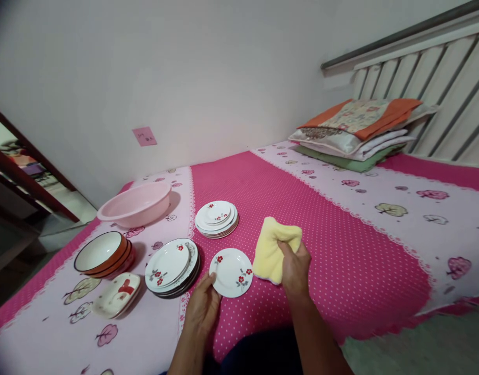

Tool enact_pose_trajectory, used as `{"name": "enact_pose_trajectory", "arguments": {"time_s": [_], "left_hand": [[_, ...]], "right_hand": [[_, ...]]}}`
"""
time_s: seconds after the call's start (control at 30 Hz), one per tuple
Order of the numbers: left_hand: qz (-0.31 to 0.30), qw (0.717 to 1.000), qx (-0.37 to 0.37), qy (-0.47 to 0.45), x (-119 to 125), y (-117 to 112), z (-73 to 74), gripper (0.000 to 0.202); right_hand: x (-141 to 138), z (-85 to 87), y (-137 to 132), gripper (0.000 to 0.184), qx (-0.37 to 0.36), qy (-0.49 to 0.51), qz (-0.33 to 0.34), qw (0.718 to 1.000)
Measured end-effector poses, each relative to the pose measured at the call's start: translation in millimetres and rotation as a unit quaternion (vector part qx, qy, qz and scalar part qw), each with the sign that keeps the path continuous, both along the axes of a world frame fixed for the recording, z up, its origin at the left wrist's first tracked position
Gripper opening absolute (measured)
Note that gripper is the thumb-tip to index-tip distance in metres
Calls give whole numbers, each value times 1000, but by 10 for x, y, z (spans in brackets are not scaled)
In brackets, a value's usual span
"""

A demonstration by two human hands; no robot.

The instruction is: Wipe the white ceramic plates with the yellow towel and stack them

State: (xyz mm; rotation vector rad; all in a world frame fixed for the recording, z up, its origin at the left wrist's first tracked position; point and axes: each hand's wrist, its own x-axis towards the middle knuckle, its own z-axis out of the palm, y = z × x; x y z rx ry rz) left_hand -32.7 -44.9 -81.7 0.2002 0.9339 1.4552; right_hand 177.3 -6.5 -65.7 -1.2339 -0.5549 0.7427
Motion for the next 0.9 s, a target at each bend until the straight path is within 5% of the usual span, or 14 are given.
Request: {"name": "enact_pose_trajectory", "arguments": {"time_s": [0.13, 0.27, 0.53, 0.73, 0.83, 0.9], "left_hand": [[-23, 1000, -8, -11, -3, -43, 71, 34], [-51, 999, 4, -11, 22, -73, 110, 37], [-55, 998, 26, -9, 15, -69, 27, 38], [-41, 998, 9, -36, -9, -25, 28, 41], [-26, 999, -10, -32, -4, -7, 45, 32], [-18, 999, -26, -20, 2, 1, 46, 31]], "right_hand": [[-181, -19, 13, 41, -2, -119, 114, 986], [-474, -70, 11, 39, 29, -245, 245, 938], [-764, -101, -7, 55, 49, -381, 346, 856], [-565, 78, -36, 17, 37, -398, 482, 780], [-349, 98, -47, 13, -4, -394, 486, 780], [-219, 89, -43, 12, -31, -383, 438, 812]]}}
